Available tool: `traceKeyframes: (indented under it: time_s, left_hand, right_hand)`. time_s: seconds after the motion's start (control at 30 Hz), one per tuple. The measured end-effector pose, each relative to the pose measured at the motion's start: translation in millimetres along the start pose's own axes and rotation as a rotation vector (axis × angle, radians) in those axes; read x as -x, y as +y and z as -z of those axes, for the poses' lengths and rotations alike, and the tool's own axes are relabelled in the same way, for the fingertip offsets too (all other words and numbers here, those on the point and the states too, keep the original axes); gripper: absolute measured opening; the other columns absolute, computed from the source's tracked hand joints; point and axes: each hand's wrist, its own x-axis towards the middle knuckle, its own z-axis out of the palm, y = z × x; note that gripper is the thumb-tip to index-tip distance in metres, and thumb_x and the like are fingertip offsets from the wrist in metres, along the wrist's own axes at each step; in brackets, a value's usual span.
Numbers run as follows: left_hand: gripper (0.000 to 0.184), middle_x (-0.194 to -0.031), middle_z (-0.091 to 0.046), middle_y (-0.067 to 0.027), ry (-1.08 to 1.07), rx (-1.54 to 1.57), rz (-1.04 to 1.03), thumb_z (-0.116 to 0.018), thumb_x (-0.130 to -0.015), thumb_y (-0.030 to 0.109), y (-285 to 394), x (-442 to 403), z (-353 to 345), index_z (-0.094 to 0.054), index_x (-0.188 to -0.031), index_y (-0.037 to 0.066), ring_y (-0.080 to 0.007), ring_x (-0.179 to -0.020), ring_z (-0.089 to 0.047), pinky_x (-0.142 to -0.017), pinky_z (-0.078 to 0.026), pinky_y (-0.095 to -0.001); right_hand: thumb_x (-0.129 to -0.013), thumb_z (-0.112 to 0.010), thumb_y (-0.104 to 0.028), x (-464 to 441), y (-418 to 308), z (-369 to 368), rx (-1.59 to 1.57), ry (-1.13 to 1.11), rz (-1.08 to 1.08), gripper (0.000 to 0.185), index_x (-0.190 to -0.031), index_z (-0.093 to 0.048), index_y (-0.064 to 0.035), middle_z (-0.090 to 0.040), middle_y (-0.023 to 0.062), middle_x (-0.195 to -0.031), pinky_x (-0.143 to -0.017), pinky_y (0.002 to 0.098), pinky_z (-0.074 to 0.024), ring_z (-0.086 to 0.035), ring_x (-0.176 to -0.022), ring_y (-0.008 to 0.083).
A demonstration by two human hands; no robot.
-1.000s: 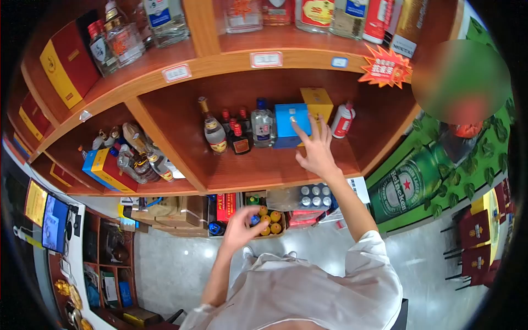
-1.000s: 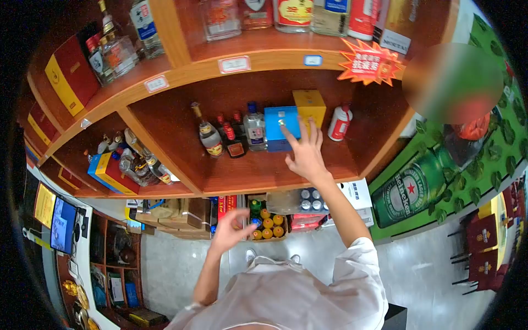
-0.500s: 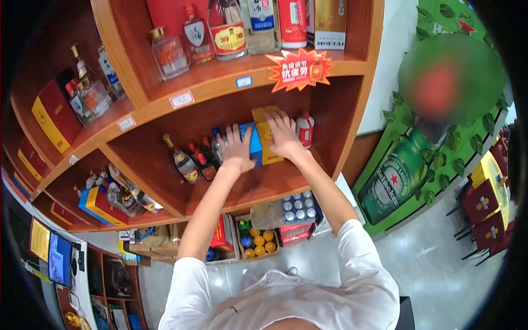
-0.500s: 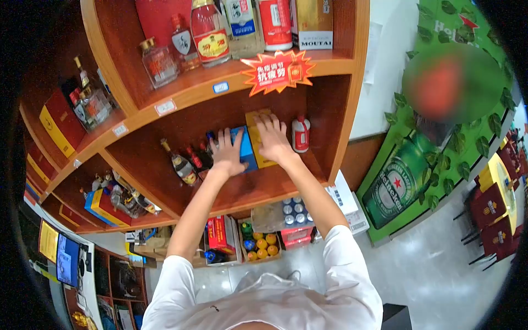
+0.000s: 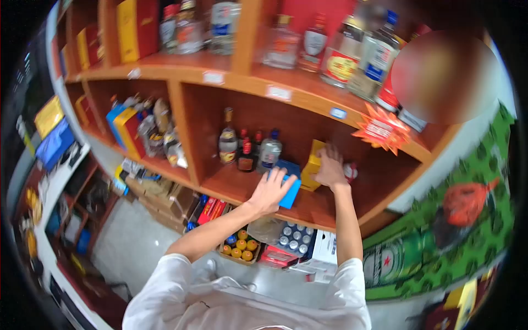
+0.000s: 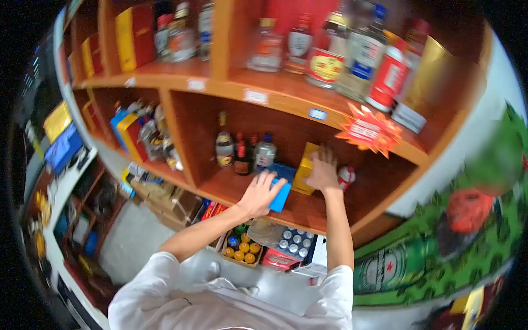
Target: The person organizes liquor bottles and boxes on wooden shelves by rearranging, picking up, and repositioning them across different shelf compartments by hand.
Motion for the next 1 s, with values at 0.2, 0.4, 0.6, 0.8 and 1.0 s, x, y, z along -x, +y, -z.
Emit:
traceKeyframes:
  time_s: [0.2, 0.4, 0.6, 0.8, 1.0]
  left_hand:
    - [0.093, -0.138, -0.044, -0.0244, 0.125, 0.34, 0.198, -0.085, -0.062, 0.012, -3.0, 106.3, 80.3, -0.043, -0.145, 0.008, -0.0492, -0.133, -0.04, -0.112, -0.04, -0.0556]
    - [0.108, -0.135, -0.047, -0.0233, 0.061, 0.67, 0.68, -0.094, -0.056, 0.029, -29.9, 258.9, 146.9, -0.04, -0.148, 0.009, -0.0441, -0.128, -0.041, -0.111, -0.038, -0.0521]
    - [0.112, -0.134, -0.048, -0.0227, -0.107, 0.397, 1.221, -0.096, -0.053, 0.031, -70.8, 453.3, 168.8, -0.042, -0.15, 0.011, -0.0427, -0.128, -0.043, -0.109, -0.041, -0.0505]
    - [0.112, -0.132, -0.049, -0.0201, -0.231, 0.004, 1.529, -0.093, -0.054, 0.031, -162.1, 578.2, 258.4, -0.042, -0.152, 0.011, -0.0399, -0.125, -0.046, -0.096, -0.046, -0.055]
    - [0.124, -0.135, -0.048, -0.0228, -0.234, -0.106, 1.596, -0.096, -0.051, 0.027, -229.1, 648.4, 337.2, -0.037, -0.158, 0.007, -0.0414, -0.127, -0.046, -0.096, -0.047, -0.0548]
  right_hand:
    - [-0.056, -0.094, -0.033, 42.7, -31.5, 5.5, 0.014, 0.18, 0.151, 0.098, -0.138, -0.047, -0.0066, -0.051, 0.0219, -0.134, -0.112, 0.0538, -0.0346, -0.045, -0.127, 0.043]
    - [-0.055, -0.088, -0.006, 102.2, -84.7, -7.2, 0.071, 0.118, 0.0, 0.113, -0.154, -0.034, -0.006, -0.044, 0.0277, -0.139, -0.114, 0.0543, -0.0345, -0.042, -0.128, 0.0468]
    - [-0.056, -0.083, -0.012, 128.8, -184.1, 38.3, -0.005, 0.163, -0.082, 0.102, -0.149, -0.041, 0.0013, -0.048, 0.0256, -0.131, -0.111, 0.0505, -0.0364, -0.043, -0.124, 0.0448]
    - [-0.033, -0.09, -0.018, 146.2, -354.6, 49.5, -0.359, -0.168, 0.028, 0.121, -0.144, -0.047, -0.0009, -0.049, 0.0149, -0.123, -0.104, 0.0444, -0.0426, -0.05, -0.116, 0.0363]
    - [-0.05, -0.094, -0.022, 79.4, -553.2, -52.3, -0.584, -0.55, 0.354, 0.098, -0.137, -0.052, -0.0045, -0.058, 0.0214, -0.123, -0.107, 0.0494, -0.0404, -0.051, -0.12, 0.0423]
